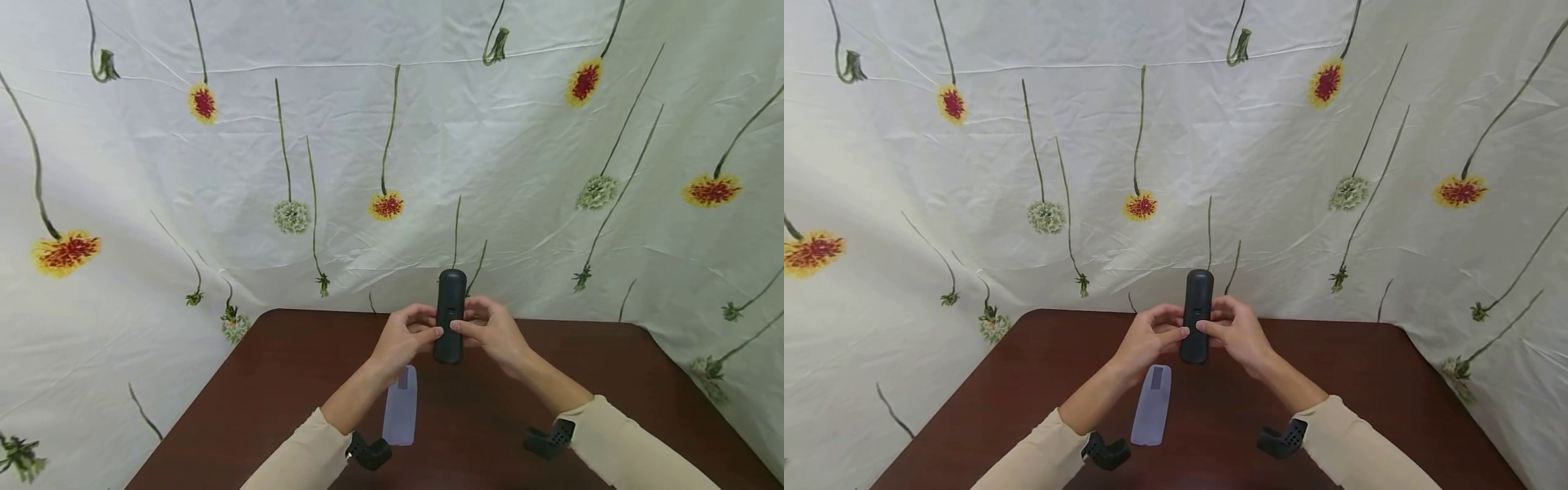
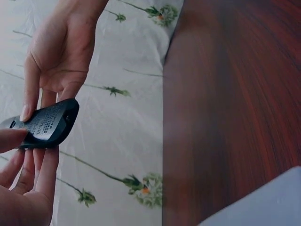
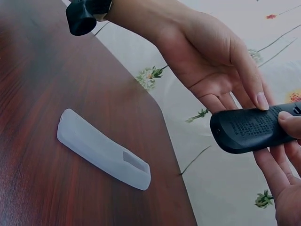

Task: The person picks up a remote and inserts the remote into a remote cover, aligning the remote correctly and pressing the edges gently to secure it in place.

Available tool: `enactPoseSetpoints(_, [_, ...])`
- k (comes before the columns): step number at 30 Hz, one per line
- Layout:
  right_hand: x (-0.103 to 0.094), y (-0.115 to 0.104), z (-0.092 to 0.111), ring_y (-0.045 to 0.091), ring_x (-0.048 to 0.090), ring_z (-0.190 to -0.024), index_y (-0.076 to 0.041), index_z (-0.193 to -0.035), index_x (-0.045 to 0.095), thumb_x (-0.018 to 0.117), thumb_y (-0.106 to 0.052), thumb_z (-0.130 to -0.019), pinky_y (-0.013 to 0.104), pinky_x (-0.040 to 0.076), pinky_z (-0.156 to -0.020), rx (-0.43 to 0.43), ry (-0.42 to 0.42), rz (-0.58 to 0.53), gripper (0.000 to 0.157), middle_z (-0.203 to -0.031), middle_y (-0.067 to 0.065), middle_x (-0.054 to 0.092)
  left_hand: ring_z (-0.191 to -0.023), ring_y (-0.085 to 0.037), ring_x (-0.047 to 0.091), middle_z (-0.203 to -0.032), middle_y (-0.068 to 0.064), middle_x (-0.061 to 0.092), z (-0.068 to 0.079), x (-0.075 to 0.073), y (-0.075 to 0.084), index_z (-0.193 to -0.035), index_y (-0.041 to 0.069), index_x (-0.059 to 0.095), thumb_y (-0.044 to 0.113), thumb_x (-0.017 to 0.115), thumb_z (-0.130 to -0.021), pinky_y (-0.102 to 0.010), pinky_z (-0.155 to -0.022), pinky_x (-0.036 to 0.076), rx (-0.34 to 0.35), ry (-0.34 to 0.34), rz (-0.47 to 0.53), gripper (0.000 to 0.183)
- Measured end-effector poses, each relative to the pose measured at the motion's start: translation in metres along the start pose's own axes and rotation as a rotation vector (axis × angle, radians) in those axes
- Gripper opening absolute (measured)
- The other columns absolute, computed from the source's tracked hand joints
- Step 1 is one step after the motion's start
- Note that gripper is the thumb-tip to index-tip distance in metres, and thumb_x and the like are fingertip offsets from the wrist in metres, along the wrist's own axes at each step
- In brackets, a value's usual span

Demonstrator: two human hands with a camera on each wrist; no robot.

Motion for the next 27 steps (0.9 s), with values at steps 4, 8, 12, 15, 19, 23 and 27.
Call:
enactPoseSetpoints(4, [0.006, 0.006, -0.005, 0.032, 0.071, -0.102, 0.008, -0.128, 0.056, 0.073, 0.002, -0.095, 0.048, 0.060, -0.083, 0.000, 0.035, -0.014, 0.038, -0.112, 0.023, 0.063, -0.096, -0.024, 0.068, -0.106, -0.015, 0.062, -0.001, -0.013, -0.009, -0.124, -0.005, 0.065, 0.000, 0.069, -0.097, -0.048, -0.086, 0.059, -0.012, 0.041, -0.051, 0.028])
enactPoseSetpoints(8, [0.010, 0.013, -0.009, 0.030, 0.071, -0.101, 0.007, -0.123, 0.056, 0.073, 0.002, -0.094, 0.050, 0.060, -0.082, 0.000, 0.080, -0.025, 0.034, -0.109, 0.021, 0.063, -0.095, -0.027, 0.067, -0.106, -0.017, 0.064, -0.002, -0.028, -0.018, -0.120, -0.007, 0.066, -0.002, 0.064, -0.097, -0.047, -0.084, 0.059, -0.023, 0.112, -0.125, 0.024])
enactPoseSetpoints(12, [0.015, 0.022, -0.012, 0.030, 0.072, -0.100, 0.005, -0.122, 0.057, 0.074, 0.002, -0.094, 0.053, 0.059, -0.083, 0.007, 0.120, -0.033, 0.033, -0.106, 0.020, 0.063, -0.097, -0.036, 0.066, -0.102, -0.014, 0.066, -0.002, -0.040, -0.026, -0.115, -0.005, 0.069, -0.002, 0.066, -0.095, -0.042, -0.082, 0.059, -0.040, 0.179, -0.183, 0.020])
enactPoseSetpoints(15, [0.019, 0.029, -0.014, 0.030, 0.072, -0.101, 0.004, -0.121, 0.055, 0.074, 0.002, -0.094, 0.053, 0.059, -0.084, 0.017, 0.142, -0.043, 0.033, -0.107, 0.019, 0.062, -0.098, -0.040, 0.066, -0.098, -0.011, 0.067, -0.004, -0.048, -0.034, -0.112, -0.003, 0.070, -0.002, 0.067, -0.094, -0.043, -0.081, 0.058, -0.060, 0.213, -0.221, 0.018])
enactPoseSetpoints(19, [0.026, 0.037, -0.018, 0.029, 0.072, -0.100, 0.003, -0.122, 0.055, 0.074, 0.003, -0.093, 0.048, 0.060, -0.081, 0.029, 0.167, -0.067, 0.034, -0.107, 0.018, 0.062, -0.088, -0.031, 0.066, -0.096, -0.009, 0.067, -0.004, -0.060, -0.046, -0.109, -0.001, 0.071, -0.002, 0.069, -0.094, -0.043, -0.078, 0.057, -0.088, 0.250, -0.275, 0.016])
enactPoseSetpoints(23, [0.032, 0.045, -0.020, 0.027, 0.072, -0.097, 0.003, -0.120, 0.056, 0.074, 0.004, -0.093, 0.045, 0.061, -0.077, 0.034, 0.186, -0.067, 0.033, -0.104, 0.017, 0.062, -0.084, -0.027, 0.065, -0.095, -0.009, 0.066, -0.003, -0.070, -0.057, -0.110, -0.002, 0.070, -0.001, 0.070, -0.093, -0.038, -0.072, 0.054, -0.104, 0.258, -0.315, 0.016])
enactPoseSetpoints(27, [0.038, 0.051, -0.020, 0.028, 0.072, -0.096, 0.004, -0.118, 0.056, 0.075, 0.004, -0.092, 0.046, 0.061, -0.076, 0.037, 0.191, -0.073, 0.031, -0.102, 0.016, 0.062, -0.086, -0.026, 0.064, -0.095, -0.009, 0.066, -0.002, -0.078, -0.066, -0.112, -0.004, 0.070, 0.000, 0.071, -0.093, -0.032, -0.070, 0.052, -0.116, 0.261, -0.352, 0.020])
Point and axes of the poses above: each hand's wrist, its own z-axis away from the middle knuckle, its own x-axis out of the palm, y = z × x, the point moved 4 cm from there along -z, towards the middle knuckle
